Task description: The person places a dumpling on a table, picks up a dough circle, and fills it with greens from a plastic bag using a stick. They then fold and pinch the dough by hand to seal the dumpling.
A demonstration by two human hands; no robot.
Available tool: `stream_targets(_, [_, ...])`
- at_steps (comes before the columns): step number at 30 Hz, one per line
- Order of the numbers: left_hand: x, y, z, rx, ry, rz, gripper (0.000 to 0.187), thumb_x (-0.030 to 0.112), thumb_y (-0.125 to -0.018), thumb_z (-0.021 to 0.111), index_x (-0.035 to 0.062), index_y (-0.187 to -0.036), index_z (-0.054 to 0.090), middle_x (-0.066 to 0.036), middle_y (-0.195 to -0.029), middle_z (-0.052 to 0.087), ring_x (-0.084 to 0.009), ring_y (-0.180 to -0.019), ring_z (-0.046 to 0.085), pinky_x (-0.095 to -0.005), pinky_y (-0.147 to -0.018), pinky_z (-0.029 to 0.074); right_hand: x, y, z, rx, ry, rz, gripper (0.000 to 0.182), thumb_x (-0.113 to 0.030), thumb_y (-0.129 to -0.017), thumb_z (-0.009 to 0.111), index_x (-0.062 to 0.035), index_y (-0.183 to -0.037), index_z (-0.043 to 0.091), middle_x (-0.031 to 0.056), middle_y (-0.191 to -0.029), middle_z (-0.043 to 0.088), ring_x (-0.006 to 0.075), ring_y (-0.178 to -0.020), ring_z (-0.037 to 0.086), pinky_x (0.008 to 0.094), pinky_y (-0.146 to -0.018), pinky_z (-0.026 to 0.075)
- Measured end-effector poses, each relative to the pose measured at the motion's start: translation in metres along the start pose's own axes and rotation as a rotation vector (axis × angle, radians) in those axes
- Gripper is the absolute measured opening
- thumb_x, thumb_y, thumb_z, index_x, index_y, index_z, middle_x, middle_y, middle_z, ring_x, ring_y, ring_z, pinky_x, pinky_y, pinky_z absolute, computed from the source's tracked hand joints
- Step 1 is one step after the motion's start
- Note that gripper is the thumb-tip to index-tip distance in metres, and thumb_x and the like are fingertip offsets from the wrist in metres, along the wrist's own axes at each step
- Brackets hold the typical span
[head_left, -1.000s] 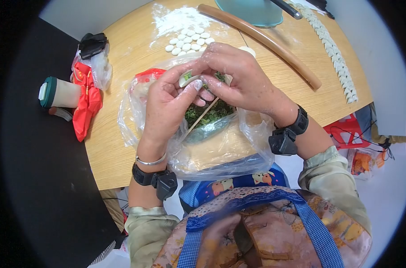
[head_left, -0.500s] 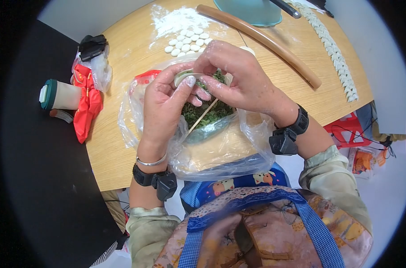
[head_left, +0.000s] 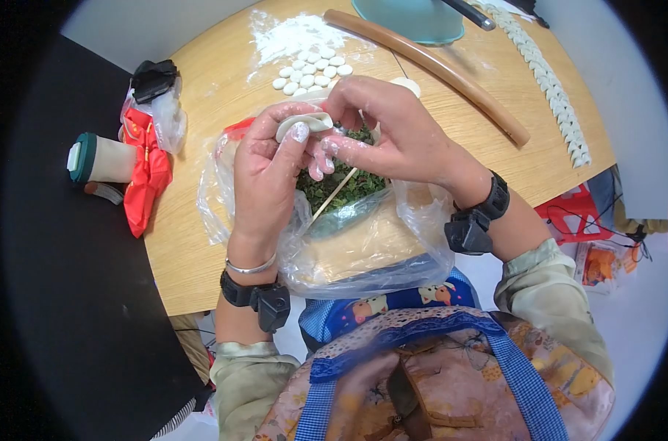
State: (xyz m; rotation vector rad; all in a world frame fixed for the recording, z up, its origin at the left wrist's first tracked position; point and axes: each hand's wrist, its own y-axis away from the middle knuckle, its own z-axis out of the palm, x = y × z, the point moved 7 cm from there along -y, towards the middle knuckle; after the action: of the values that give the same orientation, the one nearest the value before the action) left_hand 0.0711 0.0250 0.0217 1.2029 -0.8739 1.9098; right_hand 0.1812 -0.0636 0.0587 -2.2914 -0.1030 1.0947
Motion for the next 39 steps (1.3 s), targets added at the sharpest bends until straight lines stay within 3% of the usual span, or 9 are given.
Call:
stream_targets(17, [-0.0003, 0.0004, 0.0027, -0.064, 0.011, 0.014, 0.019, 0.009, -0.099, 0.052, -0.0001, -0.115, 0.055, -0.008, -0.090, 0.065, -0.0078, -0.070, 0.058, -0.0199, -0.062, 0.047, -0.0073, 0.0011, 0.0031, -0.055, 0.036, -0.122, 0.017, -0.018, -0.088, 0.061, -0.0021, -0.085, 0.055, 0.0143, -0.077, 0.056, 0.0341, -0.072, 0.057, 0.0400, -0.064, 0.046])
stream_targets(21, [-0.0006, -0.0001, 0.0023, -0.050, -0.025, 0.017, 0.019, 0.008, -0.098, 0.052, 0.0001, -0.115, 0.055, -0.009, -0.091, 0.066, -0.0080, -0.071, 0.058, -0.0199, -0.062, 0.047, -0.0100, 0.0004, 0.0015, -0.027, 0.048, -0.192, 0.017, -0.017, -0.088, 0.061, -0.0021, -0.085, 0.055, 0.0143, -0.078, 0.056, 0.0348, -0.073, 0.057, 0.0408, -0.064, 0.046])
stream_targets(30, [0.0008, 0.0010, 0.0015, -0.041, -0.043, 0.025, 0.017, 0.005, -0.097, 0.052, 0.0005, -0.114, 0.055, -0.006, -0.092, 0.064, -0.0078, -0.072, 0.058, -0.0201, -0.062, 0.047, -0.0036, 0.0007, 0.0006, -0.084, 0.061, -0.127, 0.027, -0.026, -0.085, 0.068, -0.0050, -0.080, 0.052, 0.0115, -0.072, 0.054, 0.0302, -0.067, 0.054, 0.0374, -0.059, 0.043])
stream_targets(36, [-0.0035, 0.0017, 0.0035, -0.107, -0.072, 0.017, 0.017, 0.004, -0.097, 0.053, 0.0005, -0.113, 0.055, -0.006, -0.091, 0.064, -0.0074, -0.072, 0.058, -0.0192, -0.063, 0.047, -0.0031, 0.0013, 0.0024, -0.101, 0.106, -0.102, 0.023, -0.024, -0.085, 0.067, -0.0057, -0.083, 0.054, 0.0108, -0.073, 0.056, 0.0312, -0.067, 0.057, 0.0381, -0.059, 0.044])
stream_targets(39, [-0.0028, 0.0022, 0.0051, -0.109, -0.093, 0.002, 0.017, 0.004, -0.096, 0.053, 0.0006, -0.113, 0.055, -0.006, -0.090, 0.064, -0.0072, -0.072, 0.058, -0.0187, -0.063, 0.047, -0.0036, 0.0016, 0.0054, -0.053, 0.111, -0.214, 0.016, -0.021, -0.086, 0.065, -0.0060, -0.087, 0.057, 0.0113, -0.075, 0.058, 0.0326, -0.071, 0.059, 0.0396, -0.060, 0.046])
